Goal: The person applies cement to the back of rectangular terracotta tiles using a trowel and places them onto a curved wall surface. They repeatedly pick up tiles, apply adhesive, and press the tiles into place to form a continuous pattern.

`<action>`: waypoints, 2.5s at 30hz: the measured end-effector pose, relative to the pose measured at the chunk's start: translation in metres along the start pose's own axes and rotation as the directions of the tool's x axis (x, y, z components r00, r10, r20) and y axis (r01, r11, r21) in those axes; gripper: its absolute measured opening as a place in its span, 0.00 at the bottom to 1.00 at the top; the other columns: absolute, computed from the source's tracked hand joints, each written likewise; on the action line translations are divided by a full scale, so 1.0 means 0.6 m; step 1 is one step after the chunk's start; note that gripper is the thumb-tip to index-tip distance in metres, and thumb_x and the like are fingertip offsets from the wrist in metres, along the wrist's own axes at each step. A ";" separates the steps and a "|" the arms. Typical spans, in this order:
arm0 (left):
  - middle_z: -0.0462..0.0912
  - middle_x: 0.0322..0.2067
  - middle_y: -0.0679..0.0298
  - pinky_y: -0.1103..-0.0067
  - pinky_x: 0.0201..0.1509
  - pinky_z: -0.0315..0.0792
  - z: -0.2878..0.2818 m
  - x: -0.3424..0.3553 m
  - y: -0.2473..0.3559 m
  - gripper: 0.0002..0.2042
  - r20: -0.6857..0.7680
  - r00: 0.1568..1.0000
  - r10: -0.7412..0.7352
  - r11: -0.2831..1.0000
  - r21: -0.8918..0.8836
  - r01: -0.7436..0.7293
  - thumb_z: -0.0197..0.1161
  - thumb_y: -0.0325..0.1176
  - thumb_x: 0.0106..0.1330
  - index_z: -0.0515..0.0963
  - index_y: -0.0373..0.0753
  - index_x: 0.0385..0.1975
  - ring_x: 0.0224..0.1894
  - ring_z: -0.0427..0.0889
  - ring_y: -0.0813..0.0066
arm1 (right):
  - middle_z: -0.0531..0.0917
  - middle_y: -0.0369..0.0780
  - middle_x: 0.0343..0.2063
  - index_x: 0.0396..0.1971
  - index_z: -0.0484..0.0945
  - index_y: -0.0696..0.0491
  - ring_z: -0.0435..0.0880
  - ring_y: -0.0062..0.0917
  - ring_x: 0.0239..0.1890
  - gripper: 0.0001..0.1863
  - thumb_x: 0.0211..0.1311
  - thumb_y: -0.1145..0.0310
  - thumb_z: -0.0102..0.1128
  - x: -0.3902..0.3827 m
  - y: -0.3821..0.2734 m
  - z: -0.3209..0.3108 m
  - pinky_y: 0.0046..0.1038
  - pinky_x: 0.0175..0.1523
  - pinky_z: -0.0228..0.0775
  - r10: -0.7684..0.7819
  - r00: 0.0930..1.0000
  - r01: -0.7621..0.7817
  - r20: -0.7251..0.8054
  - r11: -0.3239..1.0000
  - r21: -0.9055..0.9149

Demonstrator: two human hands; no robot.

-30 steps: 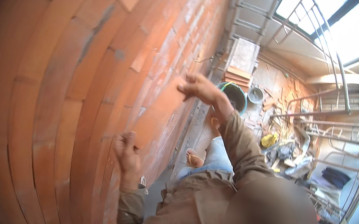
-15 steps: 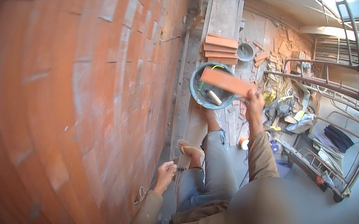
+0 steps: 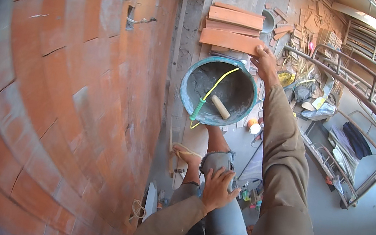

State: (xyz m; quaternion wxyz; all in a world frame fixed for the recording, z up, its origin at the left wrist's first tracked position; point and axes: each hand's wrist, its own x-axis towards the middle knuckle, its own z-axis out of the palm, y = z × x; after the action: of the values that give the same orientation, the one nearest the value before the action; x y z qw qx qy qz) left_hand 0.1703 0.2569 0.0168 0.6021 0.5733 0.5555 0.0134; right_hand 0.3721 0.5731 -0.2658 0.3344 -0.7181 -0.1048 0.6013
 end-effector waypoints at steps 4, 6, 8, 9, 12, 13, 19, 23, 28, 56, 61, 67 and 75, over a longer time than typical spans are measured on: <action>0.81 0.51 0.57 0.52 0.68 0.56 0.007 0.018 -0.010 0.24 -0.081 0.996 -0.038 0.994 -0.101 0.030 0.66 0.44 0.60 0.76 0.39 0.53 0.62 0.73 0.55 | 0.79 0.41 0.51 0.52 0.73 0.53 0.78 0.31 0.52 0.15 0.72 0.61 0.57 0.067 0.069 -0.031 0.37 0.58 0.71 0.100 0.992 -0.100 0.071 0.995 -0.006; 0.82 0.50 0.58 0.52 0.67 0.57 0.004 0.029 -0.005 0.22 -0.094 0.994 -0.049 0.991 -0.127 0.037 0.66 0.42 0.60 0.76 0.39 0.52 0.60 0.74 0.55 | 0.79 0.40 0.50 0.51 0.73 0.53 0.78 0.32 0.52 0.15 0.71 0.62 0.57 0.090 0.097 -0.049 0.37 0.58 0.71 0.099 0.993 -0.098 0.064 0.995 -0.019; 0.82 0.49 0.58 0.52 0.66 0.58 0.004 0.037 -0.002 0.21 -0.101 0.993 -0.057 0.989 -0.145 0.042 0.66 0.41 0.60 0.77 0.39 0.51 0.59 0.75 0.55 | 0.80 0.42 0.51 0.54 0.73 0.54 0.79 0.34 0.53 0.18 0.71 0.61 0.58 0.106 0.120 -0.059 0.40 0.58 0.71 0.132 0.991 -0.132 0.012 0.991 -0.027; 0.82 0.49 0.58 0.52 0.66 0.59 0.004 0.040 -0.002 0.21 -0.101 0.993 -0.060 0.988 -0.150 0.045 0.65 0.41 0.60 0.77 0.39 0.51 0.59 0.75 0.55 | 0.80 0.43 0.52 0.56 0.74 0.55 0.79 0.35 0.53 0.19 0.70 0.61 0.59 0.113 0.128 -0.063 0.41 0.59 0.71 0.147 0.989 -0.147 -0.013 0.989 -0.029; 0.82 0.48 0.59 0.53 0.66 0.59 0.008 0.045 -0.002 0.20 -0.109 0.992 -0.069 0.988 -0.149 0.052 0.65 0.41 0.60 0.77 0.40 0.50 0.58 0.76 0.56 | 0.79 0.47 0.56 0.61 0.73 0.56 0.79 0.35 0.55 0.25 0.69 0.60 0.60 0.121 0.141 -0.055 0.40 0.60 0.71 0.179 0.975 -0.207 -0.128 0.946 -0.251; 0.82 0.48 0.59 0.54 0.66 0.59 0.009 0.047 -0.002 0.20 -0.114 0.991 -0.071 0.988 -0.144 0.054 0.65 0.41 0.60 0.77 0.40 0.50 0.58 0.76 0.57 | 0.77 0.54 0.59 0.63 0.71 0.60 0.79 0.40 0.57 0.30 0.66 0.58 0.61 0.120 0.145 -0.046 0.40 0.62 0.70 0.077 0.987 -0.119 -0.142 0.942 -0.313; 0.83 0.45 0.59 0.55 0.66 0.61 0.004 0.060 0.005 0.20 -0.136 0.986 -0.097 0.985 -0.153 0.076 0.67 0.40 0.56 0.80 0.40 0.48 0.56 0.77 0.56 | 0.78 0.63 0.52 0.59 0.71 0.68 0.77 0.53 0.57 0.35 0.62 0.55 0.63 0.169 0.092 -0.003 0.42 0.64 0.66 -0.550 0.809 0.241 -0.205 0.630 -0.739; 0.84 0.45 0.60 0.56 0.65 0.63 -0.007 0.069 0.005 0.19 -0.127 0.989 -0.069 0.988 -0.148 0.050 0.67 0.39 0.56 0.80 0.40 0.46 0.56 0.78 0.58 | 0.82 0.61 0.47 0.50 0.77 0.68 0.80 0.52 0.54 0.32 0.61 0.51 0.62 0.232 0.025 0.007 0.43 0.60 0.69 -0.482 0.858 0.187 -0.179 0.618 -0.764; 0.85 0.44 0.62 0.57 0.65 0.63 -0.019 0.072 0.009 0.17 -0.133 0.987 -0.089 0.986 -0.154 0.068 0.67 0.38 0.56 0.81 0.41 0.44 0.55 0.79 0.59 | 0.85 0.58 0.39 0.37 0.82 0.67 0.85 0.50 0.47 0.27 0.58 0.52 0.67 0.238 -0.011 0.067 0.43 0.55 0.73 -0.364 0.830 0.037 -0.424 0.793 -0.608; 0.84 0.44 0.61 0.57 0.65 0.63 -0.035 0.070 0.001 0.17 -0.144 0.986 -0.085 0.986 -0.153 0.063 0.66 0.39 0.57 0.80 0.41 0.45 0.54 0.79 0.58 | 0.75 0.53 0.56 0.63 0.71 0.55 0.73 0.45 0.60 0.34 0.56 0.61 0.69 0.109 0.108 -0.002 0.46 0.63 0.64 -0.578 0.815 0.271 0.038 0.323 -0.907; 0.84 0.45 0.62 0.58 0.66 0.61 -0.042 0.068 -0.004 0.17 -0.143 0.988 -0.055 0.986 -0.164 0.031 0.65 0.40 0.59 0.80 0.41 0.46 0.55 0.79 0.60 | 0.70 0.50 0.62 0.68 0.62 0.51 0.68 0.41 0.66 0.37 0.58 0.64 0.64 0.160 0.022 0.060 0.51 0.66 0.59 -0.646 0.631 0.447 0.430 -0.150 -0.882; 0.85 0.44 0.62 0.57 0.65 0.62 -0.049 0.068 -0.006 0.16 -0.178 0.983 -0.050 0.980 -0.200 0.013 0.65 0.39 0.58 0.81 0.40 0.44 0.54 0.79 0.59 | 0.76 0.42 0.52 0.57 0.70 0.48 0.74 0.35 0.61 0.19 0.67 0.68 0.47 0.210 0.011 0.084 0.54 0.63 0.62 -0.429 0.754 0.358 0.497 -0.367 -0.859; 0.84 0.45 0.58 0.58 0.63 0.64 -0.035 0.049 -0.016 0.16 -0.236 0.972 -0.018 0.982 -0.189 -0.027 0.66 0.38 0.57 0.80 0.39 0.44 0.53 0.79 0.58 | 0.81 0.41 0.43 0.49 0.74 0.48 0.80 0.36 0.49 0.26 0.48 0.62 0.68 0.093 -0.048 0.066 0.47 0.51 0.66 -0.569 0.577 0.406 0.586 -0.422 -0.810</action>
State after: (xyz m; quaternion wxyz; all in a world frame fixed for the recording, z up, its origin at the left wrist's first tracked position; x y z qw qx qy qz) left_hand 0.1614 0.2870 -0.0033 0.5836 0.5087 0.6181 0.1362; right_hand 0.3569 0.6397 -0.2949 -0.0503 -0.6075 -0.7909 0.0534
